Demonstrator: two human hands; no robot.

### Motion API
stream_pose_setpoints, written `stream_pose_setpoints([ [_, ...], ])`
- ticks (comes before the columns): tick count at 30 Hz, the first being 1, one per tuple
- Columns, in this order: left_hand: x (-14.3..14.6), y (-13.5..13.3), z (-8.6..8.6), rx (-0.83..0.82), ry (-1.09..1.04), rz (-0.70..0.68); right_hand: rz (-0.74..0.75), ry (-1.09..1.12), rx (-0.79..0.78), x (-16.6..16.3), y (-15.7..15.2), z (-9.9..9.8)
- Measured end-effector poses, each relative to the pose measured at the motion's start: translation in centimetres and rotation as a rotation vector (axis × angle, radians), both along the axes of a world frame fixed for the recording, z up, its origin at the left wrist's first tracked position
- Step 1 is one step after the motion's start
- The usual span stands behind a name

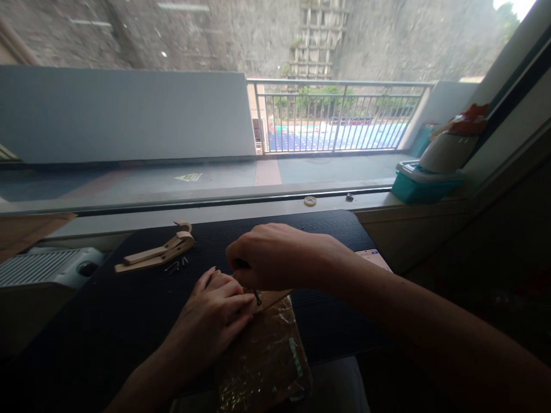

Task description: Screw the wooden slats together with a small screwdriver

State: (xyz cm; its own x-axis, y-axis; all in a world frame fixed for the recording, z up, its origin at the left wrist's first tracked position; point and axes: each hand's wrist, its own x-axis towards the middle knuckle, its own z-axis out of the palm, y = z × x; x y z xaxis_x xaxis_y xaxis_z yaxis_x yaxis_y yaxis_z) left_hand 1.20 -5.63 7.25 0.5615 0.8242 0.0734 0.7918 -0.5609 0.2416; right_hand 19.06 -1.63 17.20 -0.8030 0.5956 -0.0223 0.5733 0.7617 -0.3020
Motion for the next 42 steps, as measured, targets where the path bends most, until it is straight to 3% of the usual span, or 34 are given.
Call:
stream_pose_setpoints([
  [5,0.1,0.1,0.1,-0.016,-0.001,0.003,-0.022,0.021,-0.025,0.0,0.1,-0.4],
  [11,0.1,0.1,0.1,-0.018,0.027,0.004,-0.168,-0.024,0.017,-0.3,0.4,-1.4],
  [20,0.0,0.0,0.0,-0.001,0.039,-0.013,-0.335,0.021,0.237,-1.9,0.2,-4.2],
  [24,0.0,0.1,-0.1,-0.001,0.034,-0.013,-0.384,0.091,0.181,-1.4,0.7,-5.1],
  [30,0.0,0.2,-0.3,0.008,0.023,-0.01,-0.333,0.171,0.106,-1.0,0.8,-5.0],
  [42,0.2,0.0,-0.1,0.028,-0.015,-0.007,-0.139,0.09,0.287,-1.4,-2.2,-5.4],
])
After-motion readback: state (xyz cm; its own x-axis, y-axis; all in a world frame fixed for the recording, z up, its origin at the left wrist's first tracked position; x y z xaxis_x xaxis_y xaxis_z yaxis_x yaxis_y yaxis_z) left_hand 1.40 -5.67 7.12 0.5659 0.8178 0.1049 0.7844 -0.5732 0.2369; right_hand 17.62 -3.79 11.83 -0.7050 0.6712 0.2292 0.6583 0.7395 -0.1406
